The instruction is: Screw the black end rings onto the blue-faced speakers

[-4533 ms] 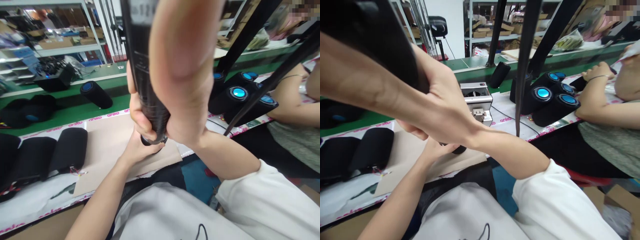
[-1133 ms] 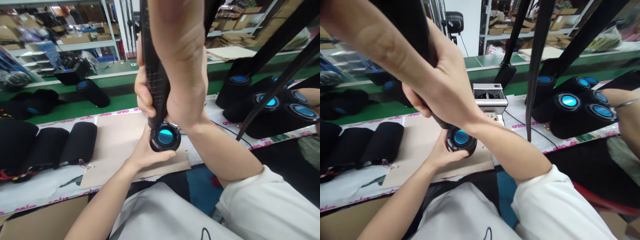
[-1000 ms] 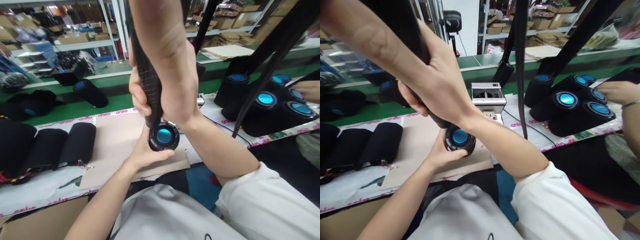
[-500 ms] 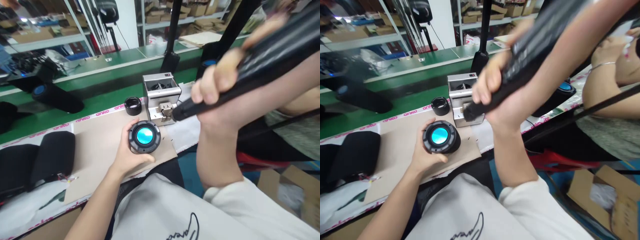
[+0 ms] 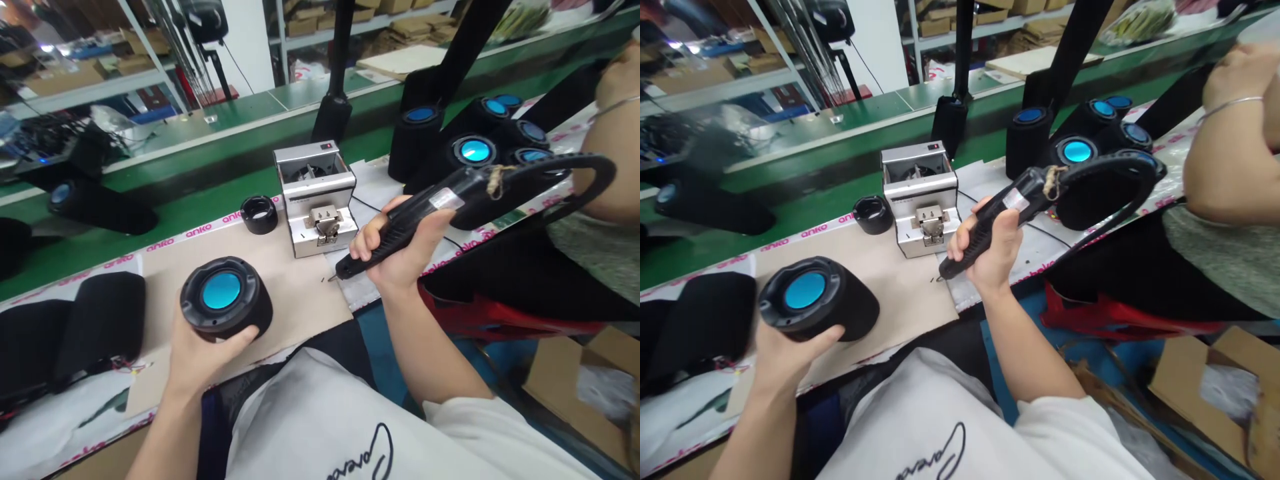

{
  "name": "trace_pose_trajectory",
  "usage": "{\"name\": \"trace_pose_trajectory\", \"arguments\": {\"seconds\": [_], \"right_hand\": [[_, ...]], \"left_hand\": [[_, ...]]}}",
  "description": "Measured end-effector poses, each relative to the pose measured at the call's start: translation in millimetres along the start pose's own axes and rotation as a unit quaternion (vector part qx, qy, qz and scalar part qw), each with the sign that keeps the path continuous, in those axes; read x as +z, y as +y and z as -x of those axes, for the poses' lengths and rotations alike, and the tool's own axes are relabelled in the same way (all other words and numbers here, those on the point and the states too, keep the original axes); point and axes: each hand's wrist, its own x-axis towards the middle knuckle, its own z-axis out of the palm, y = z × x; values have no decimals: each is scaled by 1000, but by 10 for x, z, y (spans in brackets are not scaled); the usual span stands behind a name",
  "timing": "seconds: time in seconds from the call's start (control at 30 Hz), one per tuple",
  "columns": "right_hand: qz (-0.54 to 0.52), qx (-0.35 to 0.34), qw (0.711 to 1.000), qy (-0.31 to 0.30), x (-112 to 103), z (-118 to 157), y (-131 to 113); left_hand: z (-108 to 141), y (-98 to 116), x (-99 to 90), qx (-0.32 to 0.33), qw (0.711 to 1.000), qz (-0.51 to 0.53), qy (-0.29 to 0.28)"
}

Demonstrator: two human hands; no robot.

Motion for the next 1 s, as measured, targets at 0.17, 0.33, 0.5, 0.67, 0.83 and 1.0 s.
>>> {"name": "trace_pose_trajectory", "arguments": {"seconds": [0.17, 0.33, 0.5, 0.67, 0.83, 1.0], "right_hand": [[-25, 35, 999, -5, 31, 13, 176], [-50, 10, 999, 16, 75, -94, 211], [-37, 20, 999, 5, 82, -115, 247], [-27, 21, 999, 26, 36, -140, 277], [-48, 10, 998, 28, 50, -285, 50], [-116, -84, 988, 57, 269, -639, -274]], "left_hand": [[15, -131, -183, -55, 998, 1, 32], [254, -298, -189, -157, 987, 7, 11], [567, -432, -115, -230, 973, 9, -19], [608, -462, -64, -245, 969, -14, -15], [623, -411, -43, -221, 975, -8, -26], [554, -414, -30, -208, 978, -2, 24]]}}
